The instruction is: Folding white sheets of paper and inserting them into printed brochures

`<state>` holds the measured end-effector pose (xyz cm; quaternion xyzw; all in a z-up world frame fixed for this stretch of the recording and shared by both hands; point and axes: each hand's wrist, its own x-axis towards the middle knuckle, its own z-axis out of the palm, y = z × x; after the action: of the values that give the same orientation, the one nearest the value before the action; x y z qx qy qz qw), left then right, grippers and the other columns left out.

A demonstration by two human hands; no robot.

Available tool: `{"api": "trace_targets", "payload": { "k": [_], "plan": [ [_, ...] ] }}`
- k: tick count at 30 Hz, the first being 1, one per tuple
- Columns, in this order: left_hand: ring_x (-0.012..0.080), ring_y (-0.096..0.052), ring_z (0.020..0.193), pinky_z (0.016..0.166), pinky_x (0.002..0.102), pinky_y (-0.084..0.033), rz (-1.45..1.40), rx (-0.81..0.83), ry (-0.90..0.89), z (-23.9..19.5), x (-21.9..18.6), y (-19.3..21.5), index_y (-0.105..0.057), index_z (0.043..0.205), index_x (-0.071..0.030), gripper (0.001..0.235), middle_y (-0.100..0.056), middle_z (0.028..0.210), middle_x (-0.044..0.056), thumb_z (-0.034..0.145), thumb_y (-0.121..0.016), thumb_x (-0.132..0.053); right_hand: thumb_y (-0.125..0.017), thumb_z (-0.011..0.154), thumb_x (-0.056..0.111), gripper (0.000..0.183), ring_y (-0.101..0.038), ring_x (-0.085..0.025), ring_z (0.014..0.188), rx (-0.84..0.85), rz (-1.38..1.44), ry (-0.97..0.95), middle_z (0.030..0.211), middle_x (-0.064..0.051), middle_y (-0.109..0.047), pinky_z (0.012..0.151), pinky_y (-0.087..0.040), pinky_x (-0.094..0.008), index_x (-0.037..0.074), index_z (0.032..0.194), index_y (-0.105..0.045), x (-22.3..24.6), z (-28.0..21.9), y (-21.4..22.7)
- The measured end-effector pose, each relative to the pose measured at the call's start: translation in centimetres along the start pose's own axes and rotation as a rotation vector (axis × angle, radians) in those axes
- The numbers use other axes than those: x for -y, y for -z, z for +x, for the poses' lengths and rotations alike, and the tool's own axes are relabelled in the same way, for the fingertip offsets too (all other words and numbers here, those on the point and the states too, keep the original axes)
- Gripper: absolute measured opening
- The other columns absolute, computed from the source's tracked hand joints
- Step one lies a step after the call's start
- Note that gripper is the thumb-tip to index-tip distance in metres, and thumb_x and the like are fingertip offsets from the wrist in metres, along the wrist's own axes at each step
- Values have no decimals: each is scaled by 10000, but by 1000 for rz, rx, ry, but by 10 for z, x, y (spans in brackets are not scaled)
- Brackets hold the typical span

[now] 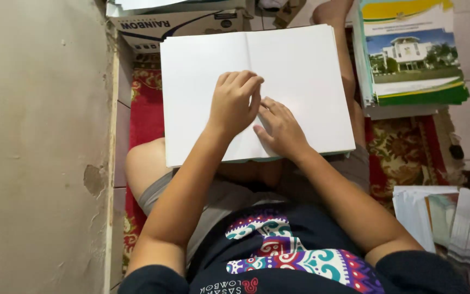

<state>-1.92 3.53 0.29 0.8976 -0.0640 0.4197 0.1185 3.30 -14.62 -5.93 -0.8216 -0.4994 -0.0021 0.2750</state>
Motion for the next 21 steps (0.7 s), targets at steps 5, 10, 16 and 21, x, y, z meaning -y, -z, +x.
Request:
{"api": "trace_targets", "payload": {
  "k": [5,10,16,21],
  "plan": [
    [273,-642,967,872,409,-475,86,75,135,-44,33,-41,-702,1081,-119,309,-668,1026,51,771,-691,-124,-454,1036,366,591,-338,-347,1505,136,-125,-3,1591,-178,-385,1241,-220,-481,90,1556,-401,10,2,6],
    [253,-628,937,884,391,-460,121,97,135,-48,38,-46,-689,1102,-131,275,-653,1062,63,834,-669,-188,-401,1054,346,612,-299,-372,1531,166,-285,25,1662,-218,-306,1222,-235,-512,60,1594,-367,-19,49,-26],
    [211,-655,923,967,363,-428,234,88,144,-53,44,-54,-681,1243,-93,475,-679,1087,49,778,-601,-146,-495,1040,236,638,-338,-406,1506,-28,-362,82,1632,-268,-331,1198,-284,-542,-17,1603,-333,-84,140,-71],
    [222,-662,898,908,360,-443,181,100,188,-60,55,-66,-682,1173,-164,416,-671,1013,10,771,-578,-152,-472,1031,242,650,-364,-448,1485,-108,-405,96,1611,-310,-338,1195,-294,-565,-72,1581,-320,-91,126,-86]
  ]
}}
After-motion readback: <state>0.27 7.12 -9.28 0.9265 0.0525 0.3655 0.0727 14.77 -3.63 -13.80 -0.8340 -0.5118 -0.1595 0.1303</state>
